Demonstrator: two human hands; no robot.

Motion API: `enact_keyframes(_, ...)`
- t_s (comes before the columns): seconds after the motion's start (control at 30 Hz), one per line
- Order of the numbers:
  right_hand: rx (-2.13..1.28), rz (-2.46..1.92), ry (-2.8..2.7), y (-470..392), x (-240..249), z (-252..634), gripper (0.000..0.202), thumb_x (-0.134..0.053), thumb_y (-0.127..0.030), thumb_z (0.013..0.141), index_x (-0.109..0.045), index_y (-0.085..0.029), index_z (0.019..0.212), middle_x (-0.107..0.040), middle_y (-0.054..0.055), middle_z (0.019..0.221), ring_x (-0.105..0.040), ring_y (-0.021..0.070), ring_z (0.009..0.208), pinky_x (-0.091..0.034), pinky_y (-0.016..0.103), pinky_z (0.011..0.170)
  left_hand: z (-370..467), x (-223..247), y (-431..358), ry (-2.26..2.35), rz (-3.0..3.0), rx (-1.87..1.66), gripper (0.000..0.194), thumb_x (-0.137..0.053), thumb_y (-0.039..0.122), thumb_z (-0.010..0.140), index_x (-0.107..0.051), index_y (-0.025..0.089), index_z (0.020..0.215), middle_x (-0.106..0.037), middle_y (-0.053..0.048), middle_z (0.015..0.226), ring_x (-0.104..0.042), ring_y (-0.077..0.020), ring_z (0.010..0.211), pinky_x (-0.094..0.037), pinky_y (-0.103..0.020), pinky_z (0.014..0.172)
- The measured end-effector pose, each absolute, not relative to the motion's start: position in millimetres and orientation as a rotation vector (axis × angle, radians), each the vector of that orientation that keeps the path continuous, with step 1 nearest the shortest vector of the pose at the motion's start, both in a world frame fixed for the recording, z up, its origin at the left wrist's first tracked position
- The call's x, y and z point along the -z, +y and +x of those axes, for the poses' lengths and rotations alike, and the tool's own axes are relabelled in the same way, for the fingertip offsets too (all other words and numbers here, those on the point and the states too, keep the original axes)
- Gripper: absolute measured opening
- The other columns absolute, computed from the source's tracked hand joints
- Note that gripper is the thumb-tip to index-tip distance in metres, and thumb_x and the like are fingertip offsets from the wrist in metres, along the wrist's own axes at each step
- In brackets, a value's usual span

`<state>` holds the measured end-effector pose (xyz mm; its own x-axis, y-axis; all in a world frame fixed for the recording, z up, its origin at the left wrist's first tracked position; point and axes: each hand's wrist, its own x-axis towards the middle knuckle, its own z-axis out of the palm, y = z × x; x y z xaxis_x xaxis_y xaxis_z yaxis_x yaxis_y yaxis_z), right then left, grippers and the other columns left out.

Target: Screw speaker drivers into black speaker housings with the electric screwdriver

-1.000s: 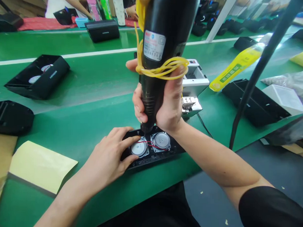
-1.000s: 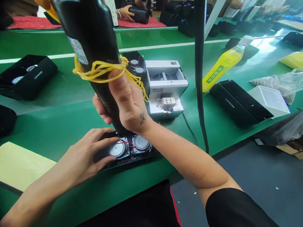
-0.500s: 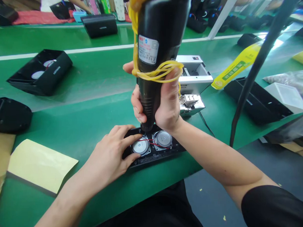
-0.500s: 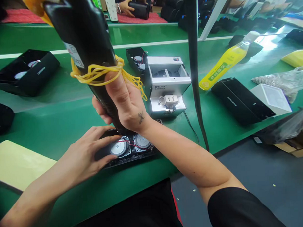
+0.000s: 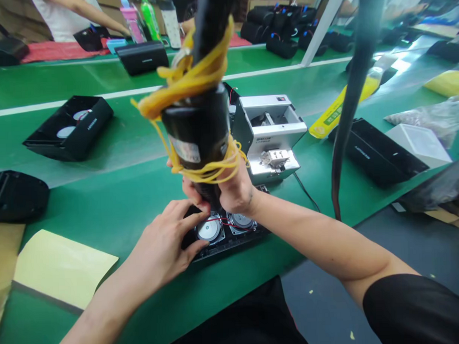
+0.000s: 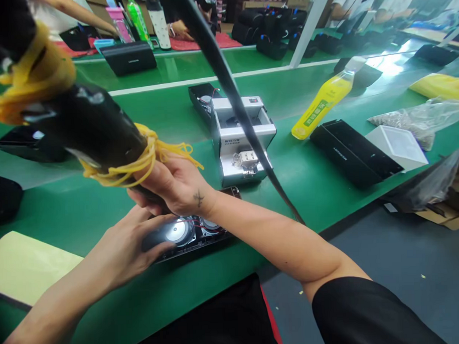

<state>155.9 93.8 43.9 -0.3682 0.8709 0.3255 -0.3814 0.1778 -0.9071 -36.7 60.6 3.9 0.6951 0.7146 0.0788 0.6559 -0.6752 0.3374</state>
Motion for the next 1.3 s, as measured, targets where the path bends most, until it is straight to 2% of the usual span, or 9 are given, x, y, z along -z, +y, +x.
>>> enact_keyframes(0.3, -1.496, -0.462, -1.307, 91.5, -44.6, 158.5, 0.071, -0.067, -0.093, 0.07, -0.052, -0.024, 0.075, -0.053, -0.004, 0.06, -0.045, 0.012, 0.045, -0.037, 0.026, 0.04, -36.9, -4.5, 61.3, 1.095, 2.626, -0.3, 0.043, -0.068, 0.033, 0.09, -0.071, 0.029, 0.132, -0.067, -0.012, 0.127, -0.067, -0.034, 0.112, -0.063, -0.049, 0.087)
enact_keyframes(0.5, -1.463, -0.418, -1.292, 90.4, -56.2, 160.9, 0.068, -0.064, -0.092, 0.073, -0.048, -0.026, 0.074, -0.046, -0.006, 0.055, -0.043, 0.0138, 0.046, -0.036, 0.028, 0.042, -41.4, 4.8, 62.5, 1.058, 2.73, -0.403, 0.039, -0.064, 0.043, 0.093, -0.073, 0.033, 0.13, -0.069, -0.011, 0.134, -0.069, -0.0347, 0.115, -0.065, -0.048, 0.085)
enact_keyframes(0.57, -1.408, -0.419, -1.246, 88.8, -66.2, 171.3, 0.063, -0.063, -0.089, 0.078, -0.054, -0.027, 0.082, -0.051, -0.005, 0.06, -0.044, 0.0137, 0.045, -0.036, 0.028, 0.041, -43.4, 8.8, 61.1, 1.045, 2.796, -0.453, 0.039, -0.062, 0.045, 0.096, -0.073, 0.033, 0.131, -0.066, -0.011, 0.143, -0.067, -0.0366, 0.122, -0.065, -0.05, 0.086)
enact_keyframes(0.7, -1.06, -0.456, -1.165, 89.1, -94.2, 212.6, 0.056, -0.062, -0.079, 0.085, -0.064, -0.033, 0.116, -0.056, -0.006, 0.061, -0.042, 0.0147, 0.039, -0.035, 0.028, 0.035, -48.4, 11.5, 53.1, 1.006, 2.911, -0.542, 0.042, -0.056, 0.042, 0.101, -0.066, 0.035, 0.141, -0.051, -0.009, 0.163, -0.059, -0.0403, 0.135, -0.062, -0.057, 0.092)
enact_keyframes(0.8, -0.654, -0.539, -1.137, 97.9, -107.3, 248.6, 0.058, -0.053, -0.084, 0.086, -0.065, -0.033, 0.112, -0.051, -0.006, 0.055, -0.037, 0.0151, 0.034, -0.028, 0.028, 0.032, -53.2, 12.8, 45.1, 0.995, 2.932, -0.556, 0.046, -0.053, 0.038, 0.102, -0.059, 0.04, 0.147, -0.042, -0.004, 0.169, -0.053, -0.0404, 0.142, -0.058, -0.059, 0.096)
enact_keyframes(0.9, -0.467, -0.634, -1.127, 109.8, -105.2, 274.1, 0.071, -0.045, -0.097, 0.08, -0.064, -0.034, 0.105, -0.045, -0.006, 0.053, -0.035, 0.0149, 0.034, -0.025, 0.029, 0.033, -55.1, 16.2, 38.1, 1.02, 2.906, -0.566, 0.045, -0.056, 0.038, 0.101, -0.058, 0.039, 0.146, -0.038, -0.005, 0.171, -0.049, -0.0408, 0.146, -0.055, -0.061, 0.1)
enact_keyframes(1.03, -0.448, -0.67, -1.136, 119.6, -90.6, 288.8, 0.076, -0.037, -0.099, 0.081, -0.064, -0.031, 0.103, -0.045, -0.006, 0.055, -0.035, 0.013, 0.034, -0.027, 0.027, 0.034, -53.8, 20.2, 28.8, 1.052, 2.834, -0.579, 0.045, -0.059, 0.036, 0.099, -0.058, 0.036, 0.144, -0.033, -0.006, 0.173, -0.042, -0.0421, 0.151, -0.052, -0.064, 0.106)
enact_keyframes(1.17, -0.478, -0.647, -1.161, 122.2, -80.8, 294.3, 0.072, -0.042, -0.094, 0.086, -0.064, -0.028, 0.105, -0.05, -0.006, 0.056, -0.038, 0.012, 0.033, -0.028, 0.026, 0.031, -56.1, 23.2, 21.4, 1.078, 2.797, -0.574, 0.055, -0.065, 0.038, 0.096, -0.053, 0.039, 0.15, -0.025, -0.008, 0.177, -0.034, -0.0469, 0.155, -0.051, -0.071, 0.106)
enact_keyframes(1.3, -0.505, -0.662, -1.182, 117.7, -81.5, 294.3, 0.076, -0.044, -0.096, 0.083, -0.064, -0.027, 0.111, -0.05, -0.007, 0.055, -0.037, 0.0116, 0.033, -0.029, 0.025, 0.031, -59.6, 26.2, 19.9, 1.07, 2.798, -0.595, 0.062, -0.068, 0.037, 0.095, -0.049, 0.041, 0.154, -0.021, -0.008, 0.178, -0.03, -0.0482, 0.158, -0.051, -0.073, 0.107)
